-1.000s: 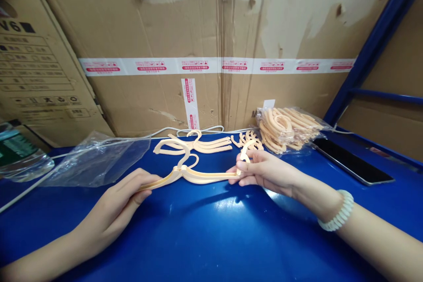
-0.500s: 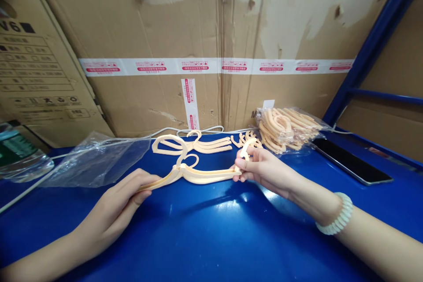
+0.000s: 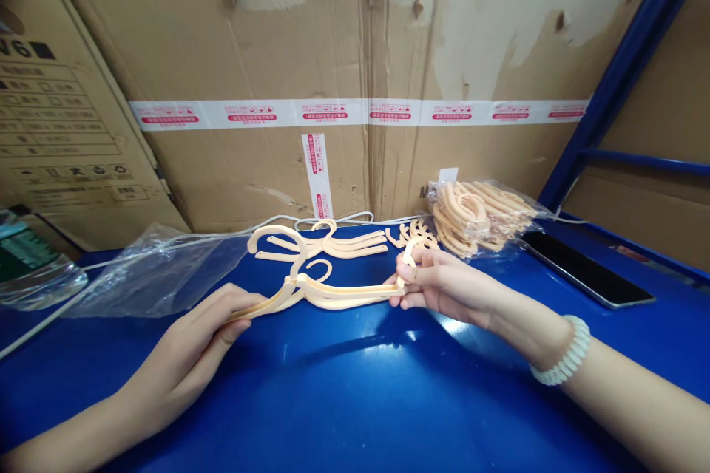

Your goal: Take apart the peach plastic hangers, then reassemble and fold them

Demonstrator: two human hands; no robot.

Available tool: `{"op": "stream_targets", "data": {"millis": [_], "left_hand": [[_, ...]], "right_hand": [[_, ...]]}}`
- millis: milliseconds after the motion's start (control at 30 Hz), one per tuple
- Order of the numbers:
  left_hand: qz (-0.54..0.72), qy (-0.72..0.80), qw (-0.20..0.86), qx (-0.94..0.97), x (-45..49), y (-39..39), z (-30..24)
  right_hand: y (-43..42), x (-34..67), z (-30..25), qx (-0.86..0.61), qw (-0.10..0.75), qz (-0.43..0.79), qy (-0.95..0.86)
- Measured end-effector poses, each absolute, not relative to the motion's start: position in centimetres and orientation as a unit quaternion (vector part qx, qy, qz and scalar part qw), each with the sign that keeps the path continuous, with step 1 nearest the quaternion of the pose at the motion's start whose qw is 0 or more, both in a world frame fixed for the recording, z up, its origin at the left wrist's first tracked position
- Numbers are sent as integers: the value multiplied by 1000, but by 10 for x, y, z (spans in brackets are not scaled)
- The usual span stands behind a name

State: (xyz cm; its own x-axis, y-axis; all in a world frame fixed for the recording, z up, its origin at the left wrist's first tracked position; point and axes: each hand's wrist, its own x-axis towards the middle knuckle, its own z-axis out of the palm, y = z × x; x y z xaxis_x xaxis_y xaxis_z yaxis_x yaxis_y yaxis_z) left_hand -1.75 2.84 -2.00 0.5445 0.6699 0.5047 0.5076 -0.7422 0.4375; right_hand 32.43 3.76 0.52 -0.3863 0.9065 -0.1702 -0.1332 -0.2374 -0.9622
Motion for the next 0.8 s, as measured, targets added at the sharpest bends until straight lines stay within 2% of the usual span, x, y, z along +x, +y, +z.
{"op": "stream_targets", "data": {"millis": [333,800], "left_hand": [[330,330,128,875,-19,28,-22],[313,363,141,866,-18,27,-21]], "right_hand": [[33,318,7,-403,397,650,-507],[33,311,8,-420,492,531,-547]]}}
